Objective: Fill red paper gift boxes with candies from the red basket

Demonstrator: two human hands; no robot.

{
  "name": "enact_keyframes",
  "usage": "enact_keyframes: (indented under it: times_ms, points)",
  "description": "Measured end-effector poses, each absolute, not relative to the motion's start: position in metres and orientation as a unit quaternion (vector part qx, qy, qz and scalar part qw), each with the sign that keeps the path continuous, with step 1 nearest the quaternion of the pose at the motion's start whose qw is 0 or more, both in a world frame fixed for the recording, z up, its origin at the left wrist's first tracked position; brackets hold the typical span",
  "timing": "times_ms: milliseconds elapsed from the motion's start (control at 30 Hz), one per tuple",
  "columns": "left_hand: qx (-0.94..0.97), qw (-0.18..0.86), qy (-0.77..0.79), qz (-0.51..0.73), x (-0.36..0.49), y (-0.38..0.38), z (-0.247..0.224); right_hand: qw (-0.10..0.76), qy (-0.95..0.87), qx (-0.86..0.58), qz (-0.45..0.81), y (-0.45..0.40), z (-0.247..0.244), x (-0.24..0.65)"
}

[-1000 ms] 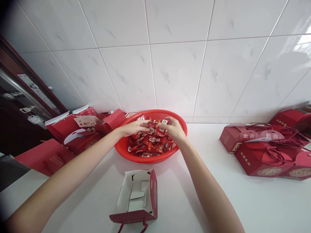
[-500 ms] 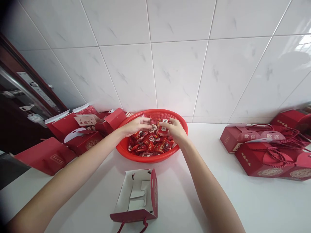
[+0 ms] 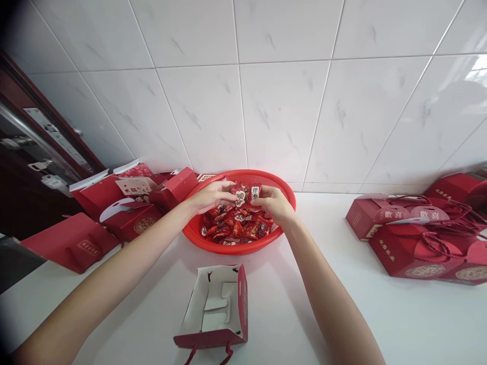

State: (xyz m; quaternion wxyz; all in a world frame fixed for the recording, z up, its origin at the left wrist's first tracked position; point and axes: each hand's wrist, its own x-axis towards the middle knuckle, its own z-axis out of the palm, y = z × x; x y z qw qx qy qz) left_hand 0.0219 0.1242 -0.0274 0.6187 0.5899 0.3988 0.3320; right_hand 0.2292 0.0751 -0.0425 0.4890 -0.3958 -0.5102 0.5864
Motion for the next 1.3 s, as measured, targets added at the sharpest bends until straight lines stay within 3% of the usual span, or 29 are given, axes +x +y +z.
enact_keyframes:
  times_ms: [400, 567, 700, 833, 967, 1300]
  points:
    - [0.654, 0.586, 0.387, 0.282, 0.021, 0.122, -0.027, 0.474, -0.545, -0.406, 0.561, 0.077, -0.045, 0.229]
    - [0.675, 0.531, 0.401, 0.318, 0.023, 0.122, -0.029, 0.454, -0.549, -0.457, 0.532, 0.077, -0.047, 0.230]
    - [0.647, 0.519, 0.381, 0.408, 0.023, 0.129, -0.031, 0.496, -0.541, -0.433, 0.524, 0.079, -0.049, 0.231]
    - [0.640, 0.399, 0.441, 0.486, 0.014, 0.147, -0.030, 0.553, -0.488, -0.418, 0.531, 0.083, -0.052, 0.231]
    - [0.691, 0.245, 0.528, 0.428, 0.002, 0.166, -0.025, 0.588, -0.450, -0.404, 0.538, 0.085, -0.052, 0.229]
    - [0.735, 0.127, 0.607, 0.274, 0.002, 0.187, -0.022, 0.621, -0.424, -0.400, 0.524, 0.089, -0.056, 0.231]
